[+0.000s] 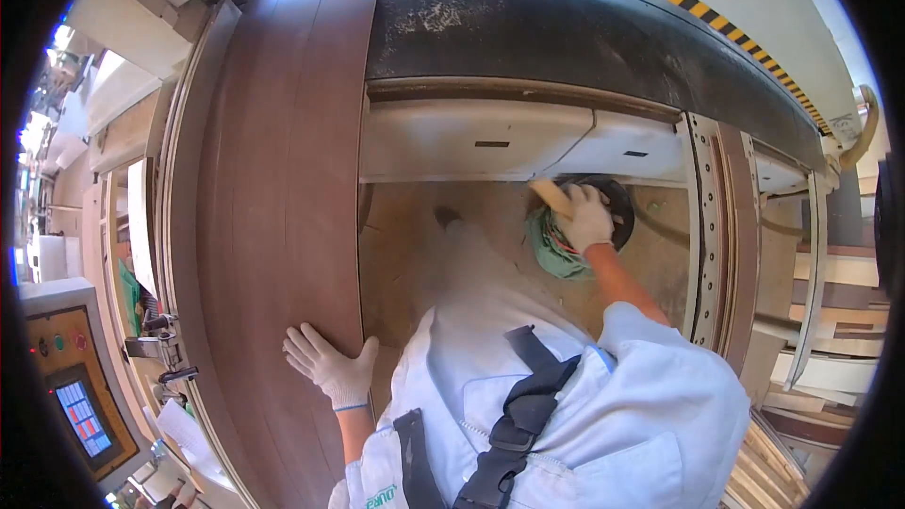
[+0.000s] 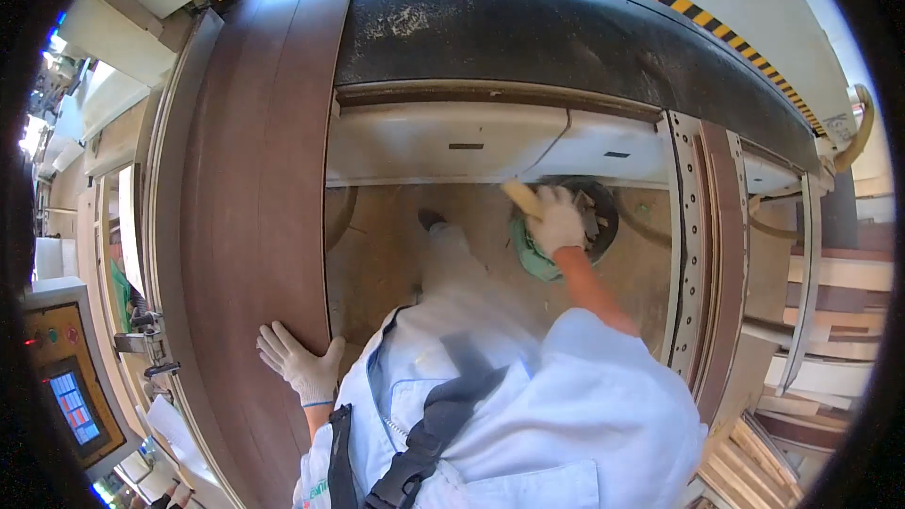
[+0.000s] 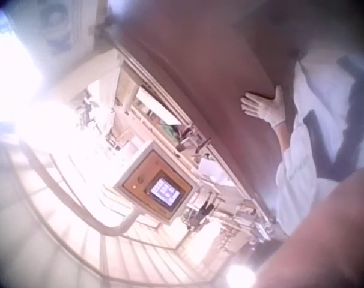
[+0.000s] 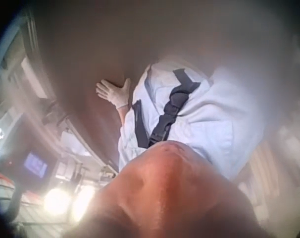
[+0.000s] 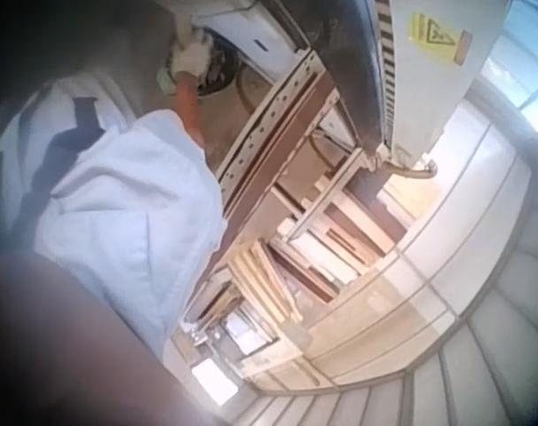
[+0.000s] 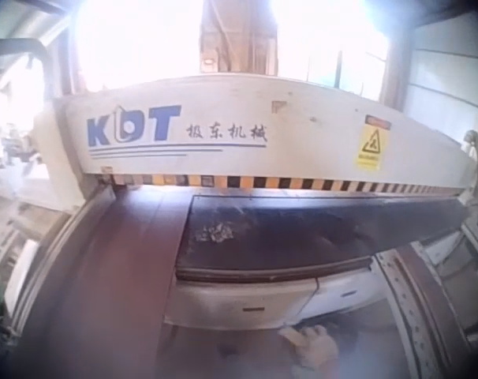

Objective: The person loads large brown wood panels onto a KDT edge banding machine, aligns them against the fence, and operates the machine to process the edges. The person then removes the finished panels and stacks them on the floor.

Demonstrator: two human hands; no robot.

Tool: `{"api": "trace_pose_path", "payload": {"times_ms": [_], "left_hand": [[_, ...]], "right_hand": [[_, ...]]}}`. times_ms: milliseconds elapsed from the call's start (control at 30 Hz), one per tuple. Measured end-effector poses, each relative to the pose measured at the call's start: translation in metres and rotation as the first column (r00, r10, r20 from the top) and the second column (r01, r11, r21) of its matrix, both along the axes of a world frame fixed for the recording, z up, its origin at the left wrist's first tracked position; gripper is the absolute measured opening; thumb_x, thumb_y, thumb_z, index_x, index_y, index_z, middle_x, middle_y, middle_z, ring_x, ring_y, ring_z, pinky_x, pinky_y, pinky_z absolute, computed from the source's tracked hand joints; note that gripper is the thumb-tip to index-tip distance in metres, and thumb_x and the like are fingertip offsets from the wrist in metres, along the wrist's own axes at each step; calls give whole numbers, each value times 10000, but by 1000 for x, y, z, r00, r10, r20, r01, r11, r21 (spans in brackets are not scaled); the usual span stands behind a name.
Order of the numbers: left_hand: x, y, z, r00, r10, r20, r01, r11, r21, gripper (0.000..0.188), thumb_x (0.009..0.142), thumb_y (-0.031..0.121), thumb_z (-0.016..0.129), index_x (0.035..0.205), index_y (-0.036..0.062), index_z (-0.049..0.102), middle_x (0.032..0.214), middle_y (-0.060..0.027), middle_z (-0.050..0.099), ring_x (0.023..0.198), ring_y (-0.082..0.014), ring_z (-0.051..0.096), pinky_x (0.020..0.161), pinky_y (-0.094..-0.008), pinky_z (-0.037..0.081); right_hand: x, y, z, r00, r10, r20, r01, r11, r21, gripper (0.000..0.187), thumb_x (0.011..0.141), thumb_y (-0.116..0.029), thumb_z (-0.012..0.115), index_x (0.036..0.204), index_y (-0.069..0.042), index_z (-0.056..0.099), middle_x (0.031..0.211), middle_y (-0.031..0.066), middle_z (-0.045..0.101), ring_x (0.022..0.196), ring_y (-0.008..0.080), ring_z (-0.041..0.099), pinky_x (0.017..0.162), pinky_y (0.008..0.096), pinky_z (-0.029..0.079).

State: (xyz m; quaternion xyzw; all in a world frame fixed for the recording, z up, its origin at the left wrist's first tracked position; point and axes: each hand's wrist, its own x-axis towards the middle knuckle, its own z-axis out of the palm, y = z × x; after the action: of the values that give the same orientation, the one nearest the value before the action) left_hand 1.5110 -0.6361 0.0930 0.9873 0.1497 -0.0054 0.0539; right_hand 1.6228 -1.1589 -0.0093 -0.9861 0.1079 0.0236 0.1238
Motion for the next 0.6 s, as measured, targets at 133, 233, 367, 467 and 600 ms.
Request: {"api": "trace_pose_path", "payload": {"times_ms": [133,233,367,467,600], "left_hand": [[-3,25,20,999,-8,40,12,995,-95,1192,768,472,895,1642,-95,315,1719,-358,278,1598,-550,233,1327,-622,193],[42,76,70,958,-79,276,75,997,26,1147,801,474,888,1624,-105,337,1692,-364,319,1579,-560,268,1314,-625,236],[70,139,136,859,-87,505,-48,967,248,1070,860,477,854,1607,-110,362,1667,-373,357,1564,-542,321,1312,-622,245],[64,172,179,841,-35,540,-197,910,365,1040,904,552,798,1606,-100,393,1677,-353,374,1568,-533,327,1314,-584,237],[70,199,221,800,15,599,-284,890,357,1048,861,537,818,1578,-118,423,1660,-356,395,1557,-529,342,1306,-589,251]], "right_hand": [[-18,-5,16,982,-86,-169,73,994,-85,751,898,-469,804,1514,-86,608,1716,292,335,1495,501,436,1227,579,388],[35,90,27,964,248,99,-253,966,50,800,884,-505,803,1512,-56,592,1706,302,358,1518,509,393,1257,589,335],[104,278,103,429,764,482,-889,451,76,882,821,-495,848,1516,-33,562,1637,274,450,1523,485,398,1273,595,300],[109,368,100,74,857,510,-980,156,-120,872,812,-484,855,1503,-36,566,1610,237,484,1526,442,408,1293,584,272],[110,384,84,160,834,528,-977,210,-35,761,817,-529,846,1376,-40,680,1551,226,577,1484,420,489,1273,584,296]]}}
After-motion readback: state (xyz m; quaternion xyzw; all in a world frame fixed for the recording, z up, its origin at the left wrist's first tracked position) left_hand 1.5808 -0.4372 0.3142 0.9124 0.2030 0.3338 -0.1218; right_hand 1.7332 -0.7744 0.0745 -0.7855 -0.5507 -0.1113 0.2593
